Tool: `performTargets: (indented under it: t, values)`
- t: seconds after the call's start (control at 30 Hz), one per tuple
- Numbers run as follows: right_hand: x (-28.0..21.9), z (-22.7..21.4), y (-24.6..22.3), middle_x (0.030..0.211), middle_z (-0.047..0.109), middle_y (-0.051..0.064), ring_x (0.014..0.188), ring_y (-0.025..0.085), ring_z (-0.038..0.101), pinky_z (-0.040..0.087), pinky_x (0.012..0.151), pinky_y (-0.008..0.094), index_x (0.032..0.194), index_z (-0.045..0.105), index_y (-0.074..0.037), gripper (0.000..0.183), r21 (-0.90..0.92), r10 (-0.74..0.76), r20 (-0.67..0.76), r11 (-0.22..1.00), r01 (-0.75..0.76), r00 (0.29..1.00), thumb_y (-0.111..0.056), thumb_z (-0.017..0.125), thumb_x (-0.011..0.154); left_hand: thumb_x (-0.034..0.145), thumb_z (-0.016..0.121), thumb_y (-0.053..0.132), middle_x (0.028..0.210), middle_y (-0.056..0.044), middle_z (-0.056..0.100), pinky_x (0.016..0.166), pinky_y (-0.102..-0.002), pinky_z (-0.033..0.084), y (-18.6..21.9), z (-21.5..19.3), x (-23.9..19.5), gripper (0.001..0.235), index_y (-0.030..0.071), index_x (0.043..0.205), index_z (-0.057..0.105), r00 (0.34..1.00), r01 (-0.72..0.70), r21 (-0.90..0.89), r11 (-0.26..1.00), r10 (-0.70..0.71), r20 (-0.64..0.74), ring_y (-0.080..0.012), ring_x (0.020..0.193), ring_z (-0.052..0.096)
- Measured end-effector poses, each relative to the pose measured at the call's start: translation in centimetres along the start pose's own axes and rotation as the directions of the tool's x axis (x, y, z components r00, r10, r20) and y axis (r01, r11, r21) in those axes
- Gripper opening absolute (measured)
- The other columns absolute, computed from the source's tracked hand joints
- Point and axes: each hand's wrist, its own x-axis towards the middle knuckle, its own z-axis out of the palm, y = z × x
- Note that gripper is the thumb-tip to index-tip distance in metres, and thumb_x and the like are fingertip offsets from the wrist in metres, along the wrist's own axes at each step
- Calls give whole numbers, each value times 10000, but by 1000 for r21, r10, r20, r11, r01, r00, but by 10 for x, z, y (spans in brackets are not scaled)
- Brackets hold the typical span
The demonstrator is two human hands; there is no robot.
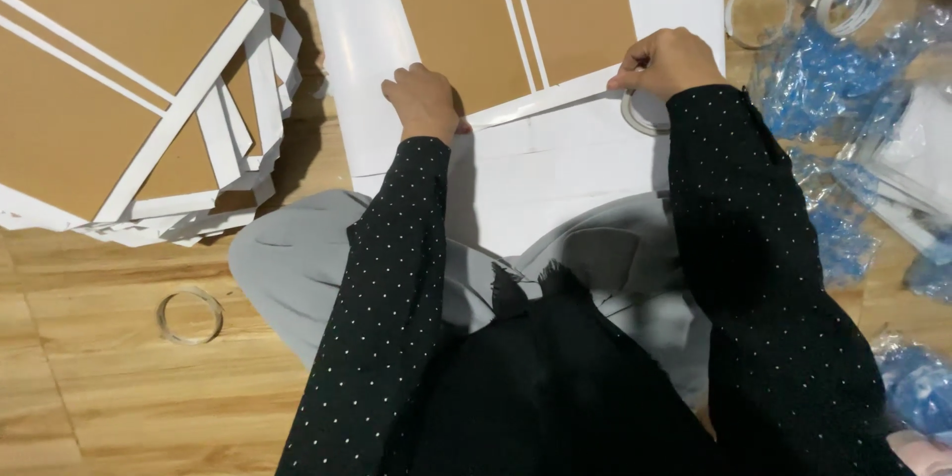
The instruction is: Applying double-sided tape to cardboard sheets in a finishing area.
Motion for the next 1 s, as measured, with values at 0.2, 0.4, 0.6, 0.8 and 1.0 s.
performTargets:
  t: [0.2,0.4,0.6,0.8,1.0]
  values:
    - [3,-9,17,712,657,-34,642,145,568,407,448,321,719,699,-168,259,-80,126,20,989,-124,992,-413,779,711,459,723,751,929,16,481,678,-317,314,0,8,4,766,199,970,584,1000,-4,-16,1000,3,-26,-180,851,436]
    - [13,-4,28,665,639,0,586,197,562,387,431,327,679,679,-175,259,-221,181,22,960,-172,983,-420,744,728,525,688,755,932,0,485,683,-317,341,-2,4,-2,749,170,979,576,1000,-18,5,1000,18,-25,-184,850,449]
    - [19,2,34,630,622,0,579,220,581,426,436,347,645,644,-178,193,-255,172,20,953,-162,985,-326,708,749,525,678,742,848,20,465,619,-306,318,-1,22,5,653,193,863,580,987,-3,75,997,15,-162,-161,755,439]
    - [28,14,41,565,575,-5,521,219,546,413,453,325,568,584,-186,233,-292,155,-27,944,-156,988,-318,708,715,533,677,772,965,-1,473,725,-323,355,-3,-7,-6,818,156,1059,569,998,-5,-6,1000,5,60,-191,889,449]
    - [32,21,48,552,555,19,509,249,535,396,445,326,571,593,-168,152,-306,142,-58,940,-153,988,-266,631,682,491,695,778,988,5,480,724,-323,355,-2,2,-1,861,158,1074,558,1000,5,2,1000,-5,13,-190,902,455]
